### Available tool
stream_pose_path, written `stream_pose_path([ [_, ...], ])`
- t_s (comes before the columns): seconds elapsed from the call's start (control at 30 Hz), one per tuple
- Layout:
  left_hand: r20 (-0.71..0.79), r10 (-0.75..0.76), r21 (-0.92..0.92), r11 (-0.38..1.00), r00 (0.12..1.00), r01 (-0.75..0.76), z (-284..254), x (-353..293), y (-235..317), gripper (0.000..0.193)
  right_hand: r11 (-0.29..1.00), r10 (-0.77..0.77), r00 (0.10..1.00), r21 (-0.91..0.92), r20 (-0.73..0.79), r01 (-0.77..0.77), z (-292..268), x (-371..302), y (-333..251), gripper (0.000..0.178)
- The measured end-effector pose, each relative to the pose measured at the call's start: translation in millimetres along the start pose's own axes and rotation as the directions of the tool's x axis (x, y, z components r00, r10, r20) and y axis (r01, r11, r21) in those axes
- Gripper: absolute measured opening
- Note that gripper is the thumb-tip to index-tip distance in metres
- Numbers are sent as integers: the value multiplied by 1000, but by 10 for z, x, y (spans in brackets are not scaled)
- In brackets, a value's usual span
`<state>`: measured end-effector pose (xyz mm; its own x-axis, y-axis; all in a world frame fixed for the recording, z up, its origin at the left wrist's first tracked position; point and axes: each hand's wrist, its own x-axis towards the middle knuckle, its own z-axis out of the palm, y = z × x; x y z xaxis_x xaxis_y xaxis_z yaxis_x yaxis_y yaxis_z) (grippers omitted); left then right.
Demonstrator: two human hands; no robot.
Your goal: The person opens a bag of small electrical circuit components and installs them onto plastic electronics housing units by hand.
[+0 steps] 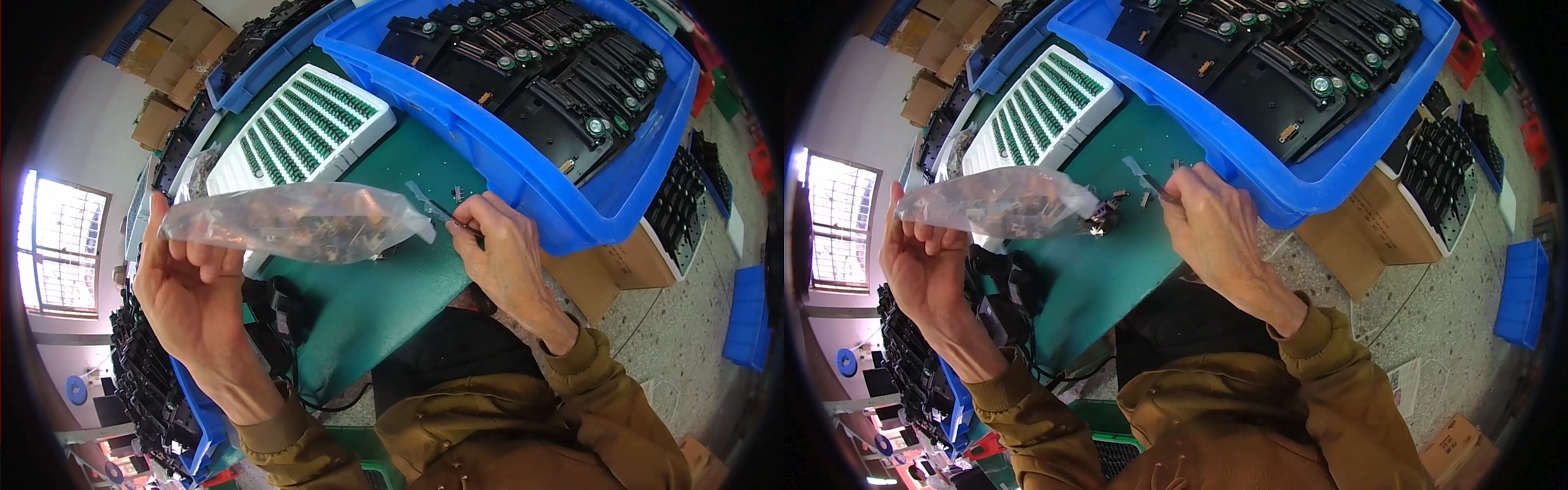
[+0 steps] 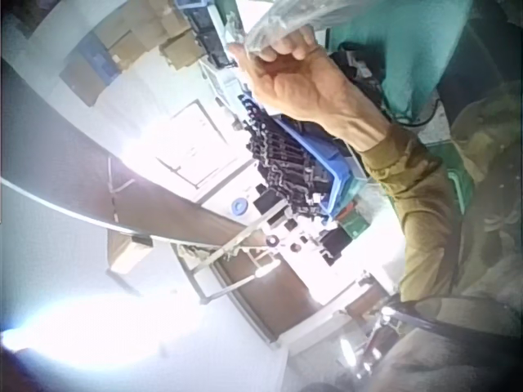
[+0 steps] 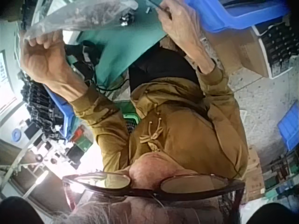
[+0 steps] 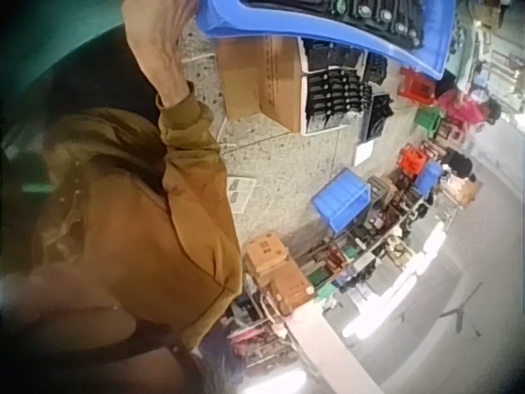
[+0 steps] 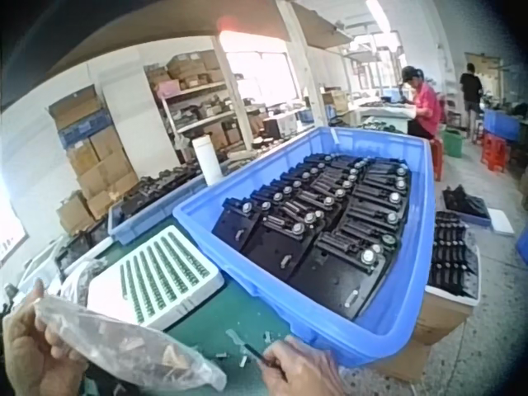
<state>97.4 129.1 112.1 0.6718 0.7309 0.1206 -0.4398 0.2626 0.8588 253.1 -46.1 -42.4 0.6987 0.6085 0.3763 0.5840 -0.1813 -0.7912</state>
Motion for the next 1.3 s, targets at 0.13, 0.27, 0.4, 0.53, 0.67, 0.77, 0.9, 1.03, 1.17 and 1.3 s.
stream_pose_path([
  [0.13,44,28,85,996,999,-32,182,88,-121,33,997,35,999,72,-35,-33,-83,0,-21,10],
  [0.27,-22,59,105,993,998,-56,223,169,-147,29,992,74,997,107,-27,-71,-87,-17,-20,11],
  [0.4,41,87,93,991,995,-91,178,225,-60,26,971,149,989,193,-15,-143,-71,-47,-7,13],
  [0.53,67,155,280,945,986,-168,415,303,-305,24,977,113,992,186,-63,-100,-87,-46,2,13],
  [0.67,90,162,87,982,983,-169,365,332,-214,26,974,111,992,203,-60,-97,-36,-78,-15,14],
  [0.77,83,170,406,894,982,-189,531,310,-347,18,971,100,992,228,-83,-78,-36,-85,-3,14],
  [0.9,84,251,364,893,964,-264,430,374,-306,17,976,94,992,205,-80,-76,-39,-104,-19,13],
  [1.03,64,254,367,893,965,-259,444,360,-430,20,944,194,977,286,-86,-163,-45,-81,-46,12],
  [1.17,107,222,534,810,969,-244,519,316,-536,25,961,170,983,232,-75,-148,-35,-78,-3,14],
  [1.3,154,182,562,792,971,-238,434,368,-487,30,961,140,982,255,-126,-105,53,-63,34,13],
])
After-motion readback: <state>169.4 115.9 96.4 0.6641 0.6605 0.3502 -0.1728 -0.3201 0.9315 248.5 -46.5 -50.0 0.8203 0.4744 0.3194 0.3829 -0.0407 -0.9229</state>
